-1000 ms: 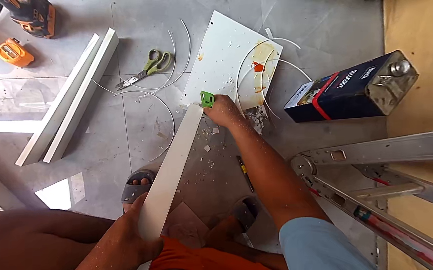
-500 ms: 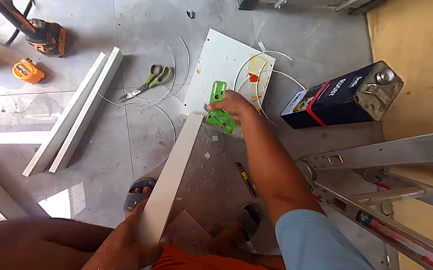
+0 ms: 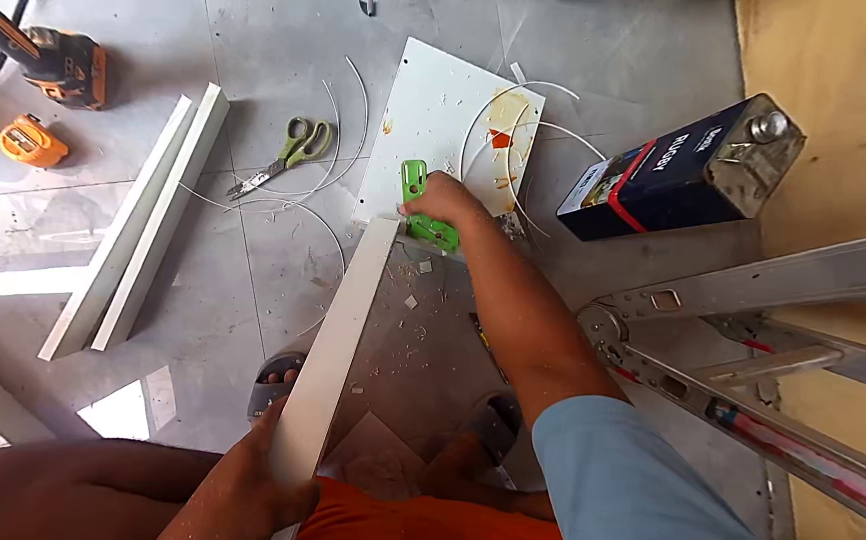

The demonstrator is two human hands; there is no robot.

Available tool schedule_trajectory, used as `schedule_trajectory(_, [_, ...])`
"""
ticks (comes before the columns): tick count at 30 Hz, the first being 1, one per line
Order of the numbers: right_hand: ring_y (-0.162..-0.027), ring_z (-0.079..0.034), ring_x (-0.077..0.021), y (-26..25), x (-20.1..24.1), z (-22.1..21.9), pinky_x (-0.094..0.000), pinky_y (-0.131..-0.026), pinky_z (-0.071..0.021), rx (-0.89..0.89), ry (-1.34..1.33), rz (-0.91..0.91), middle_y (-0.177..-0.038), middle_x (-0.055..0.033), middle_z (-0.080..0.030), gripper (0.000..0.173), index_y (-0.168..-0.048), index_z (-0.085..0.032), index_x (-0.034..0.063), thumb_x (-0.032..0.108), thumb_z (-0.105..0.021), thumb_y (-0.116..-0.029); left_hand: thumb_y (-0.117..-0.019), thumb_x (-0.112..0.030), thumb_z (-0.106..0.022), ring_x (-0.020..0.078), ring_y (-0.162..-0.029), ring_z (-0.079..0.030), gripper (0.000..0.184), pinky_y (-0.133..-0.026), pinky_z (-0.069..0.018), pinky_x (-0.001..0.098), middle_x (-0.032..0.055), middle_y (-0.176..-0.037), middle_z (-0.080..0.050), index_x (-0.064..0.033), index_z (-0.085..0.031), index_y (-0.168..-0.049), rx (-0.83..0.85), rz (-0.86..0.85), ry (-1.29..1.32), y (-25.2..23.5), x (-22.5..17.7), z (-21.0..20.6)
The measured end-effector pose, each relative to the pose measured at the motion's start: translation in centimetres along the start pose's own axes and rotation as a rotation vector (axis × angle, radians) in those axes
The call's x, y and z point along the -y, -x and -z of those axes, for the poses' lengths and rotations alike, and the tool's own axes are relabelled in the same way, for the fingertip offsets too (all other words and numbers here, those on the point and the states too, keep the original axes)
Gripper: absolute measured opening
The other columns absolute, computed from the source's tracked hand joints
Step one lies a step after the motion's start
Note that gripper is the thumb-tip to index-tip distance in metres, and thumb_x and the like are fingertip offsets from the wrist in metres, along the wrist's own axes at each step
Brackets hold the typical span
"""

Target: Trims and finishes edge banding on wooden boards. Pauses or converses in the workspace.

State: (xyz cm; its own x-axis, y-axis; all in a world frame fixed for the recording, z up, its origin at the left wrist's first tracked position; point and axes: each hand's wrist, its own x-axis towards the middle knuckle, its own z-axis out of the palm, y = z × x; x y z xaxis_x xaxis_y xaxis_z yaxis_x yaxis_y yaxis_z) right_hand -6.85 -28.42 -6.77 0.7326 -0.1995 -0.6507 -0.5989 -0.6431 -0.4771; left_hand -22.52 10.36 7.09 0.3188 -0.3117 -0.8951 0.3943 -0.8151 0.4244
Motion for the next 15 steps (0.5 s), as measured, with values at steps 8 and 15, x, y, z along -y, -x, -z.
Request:
schedule_trajectory(8, [-0.111, -0.066, -0.0371, 3.6, -0.2, -1.4, -0.0609, -0.097, -0.0498, -0.087, 0.074, 0.044, -0.113, -0.0223, -0.070, 0.037, -0.117, -0.071, 0.0008, 0.031, -0.072, -0.0961, -0.0670, -0.026, -0.089, 0.0171, -0.103, -0.069, 0.107, -0.089, -0.0583, 0.0403, 0.0091, -0.120, -0.066, -0.0155, -0.031, -0.157, -0.005, 0.007, 0.034, -0.1, 0.1, -0.5])
schedule_trajectory(15, [-0.102, -0.069, -0.0333, 7.5, 0.8, -3.3, -0.0579, -0.091, -0.0527, -0.046, 0.052, 0.165, -0.104, -0.0187, -0.072, 0.026, -0.111, -0.073, 0.0031, 0.025, -0.068, -0.0980, -0.0664, -0.025, -0.088, 0.0137, -0.100, -0.069, 0.106, -0.087, -0.0590, 0.0367, 0.0064, -0.117, -0.067, -0.0170, -0.033, -0.156, -0.001, 0.024, 0.045, -0.1, -0.2, -0.7])
